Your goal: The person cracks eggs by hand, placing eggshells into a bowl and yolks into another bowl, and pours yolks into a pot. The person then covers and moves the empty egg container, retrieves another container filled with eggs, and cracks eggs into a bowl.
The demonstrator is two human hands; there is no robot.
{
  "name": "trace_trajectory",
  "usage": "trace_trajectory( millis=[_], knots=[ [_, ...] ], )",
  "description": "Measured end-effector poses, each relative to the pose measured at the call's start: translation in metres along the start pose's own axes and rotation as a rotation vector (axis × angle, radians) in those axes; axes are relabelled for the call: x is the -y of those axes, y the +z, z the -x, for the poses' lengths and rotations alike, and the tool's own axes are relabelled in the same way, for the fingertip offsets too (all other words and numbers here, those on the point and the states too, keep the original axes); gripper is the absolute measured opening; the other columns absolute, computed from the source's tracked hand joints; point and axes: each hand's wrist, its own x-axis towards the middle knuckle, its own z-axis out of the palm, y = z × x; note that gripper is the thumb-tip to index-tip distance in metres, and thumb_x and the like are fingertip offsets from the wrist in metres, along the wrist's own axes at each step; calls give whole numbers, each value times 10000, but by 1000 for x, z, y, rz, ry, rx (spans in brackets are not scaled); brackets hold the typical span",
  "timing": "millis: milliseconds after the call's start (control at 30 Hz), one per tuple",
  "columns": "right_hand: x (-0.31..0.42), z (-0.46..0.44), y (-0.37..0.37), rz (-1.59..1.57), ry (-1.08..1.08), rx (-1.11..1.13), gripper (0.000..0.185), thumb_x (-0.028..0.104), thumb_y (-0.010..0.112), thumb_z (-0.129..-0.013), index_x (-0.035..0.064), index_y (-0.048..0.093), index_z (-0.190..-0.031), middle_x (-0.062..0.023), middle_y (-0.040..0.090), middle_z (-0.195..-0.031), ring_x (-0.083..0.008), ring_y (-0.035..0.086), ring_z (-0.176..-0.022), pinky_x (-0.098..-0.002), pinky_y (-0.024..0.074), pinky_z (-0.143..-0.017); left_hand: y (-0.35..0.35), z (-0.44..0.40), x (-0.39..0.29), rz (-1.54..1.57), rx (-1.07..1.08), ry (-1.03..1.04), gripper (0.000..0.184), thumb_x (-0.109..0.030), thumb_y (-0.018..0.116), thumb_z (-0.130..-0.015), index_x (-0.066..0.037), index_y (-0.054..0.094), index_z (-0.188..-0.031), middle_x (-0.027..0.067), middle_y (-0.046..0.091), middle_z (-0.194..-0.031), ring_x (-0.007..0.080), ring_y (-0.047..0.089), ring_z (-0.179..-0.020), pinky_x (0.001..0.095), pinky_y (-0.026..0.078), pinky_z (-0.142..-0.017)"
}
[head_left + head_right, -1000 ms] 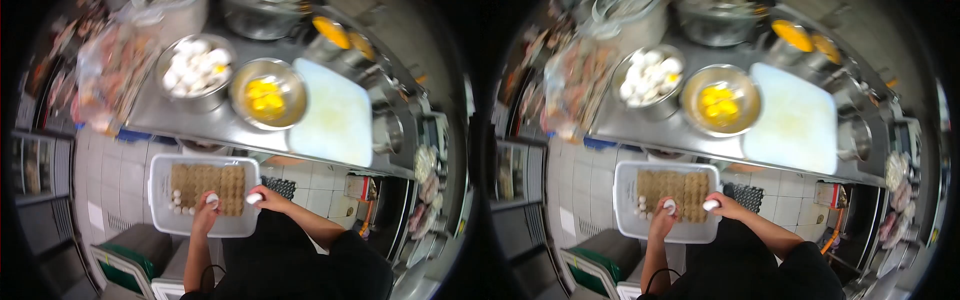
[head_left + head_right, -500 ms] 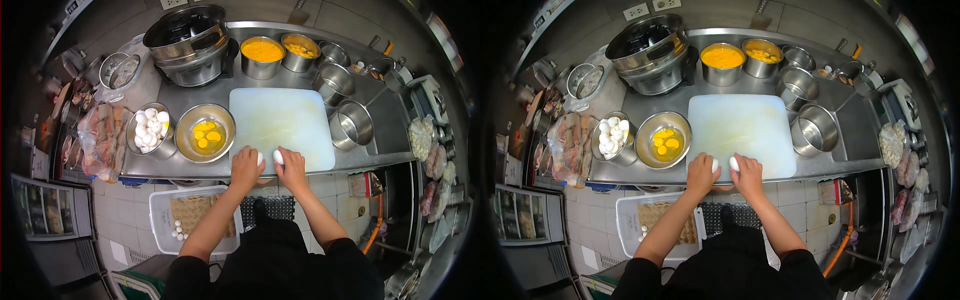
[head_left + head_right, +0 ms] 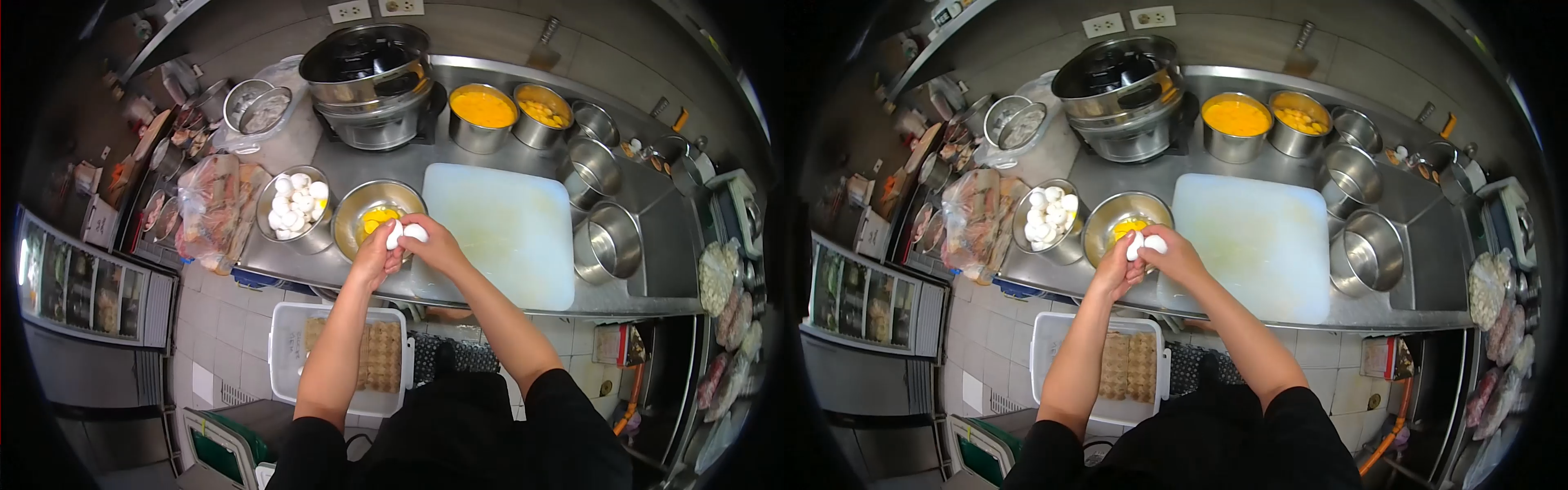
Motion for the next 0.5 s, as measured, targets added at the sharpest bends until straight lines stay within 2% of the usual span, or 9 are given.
trace_trajectory(
  millis=[33,167,267,333,367,433,467,500],
  knots=[
    [-1,-11,5,74,-39,17,395,289,739,-850,127,643,-1198,-68,697,-1026,-187,661,-935,-327,517,-822,-4,1,-6,-11,-17,4,390,-487,499,-1010,-118,501,-882,-5,457,-617,83,331,-442,242,278,-419],
    [0,-32,13,172,-74,99,398,309,740,-838,120,660,-1179,-79,700,-1090,-215,666,-1002,-327,504,-894,-23,4,-17,-79,-29,24,381,-484,509,-1008,-122,503,-890,-11,440,-605,82,319,-432,241,263,-404],
    [3,-41,16,179,-58,132,397,309,734,-825,134,669,-1175,-93,693,-1112,-245,666,-1011,-336,506,-899,-29,4,-24,-107,14,39,314,-437,521,-1017,-128,509,-962,-16,442,-640,59,319,-431,221,232,-377],
    [-4,-49,19,347,-223,38,396,323,721,-801,170,685,-1164,-102,666,-1088,-298,662,-991,-388,526,-850,-25,6,-30,-157,-15,25,318,-440,538,-1011,-124,540,-1043,-17,443,-646,54,299,-419,218,217,-371],
    [-9,-51,19,346,-224,39,396,323,721,-801,170,685,-1164,-102,666,-1088,-298,662,-991,-388,526,-850,-25,8,-33,-157,-16,27,318,-440,538,-1011,-124,540,-1043,-17,443,-646,54,299,-419,218,217,-371],
    [-4,-53,14,437,-295,21,390,291,715,-799,180,689,-1172,-99,647,-1093,-310,647,-1013,-401,524,-865,-24,13,-42,-321,-41,-53,401,-470,564,-992,-120,550,-1186,-12,459,-673,50,339,-459,211,228,-393],
    [-2,-55,11,437,-295,20,390,291,715,-799,180,689,-1172,-99,647,-1093,-310,647,-1013,-401,524,-865,-21,14,-45,-321,-41,-53,401,-470,564,-992,-120,550,-1186,-12,459,-673,50,339,-459,211,228,-393],
    [1,-58,8,470,-353,7,383,276,720,-800,180,691,-1169,-98,647,-1100,-302,642,-1027,-404,524,-870,-14,17,-52,-474,-96,-38,442,-481,574,-984,-107,559,-1220,-1,510,-723,65,417,-522,216,294,-431]
  ],
)
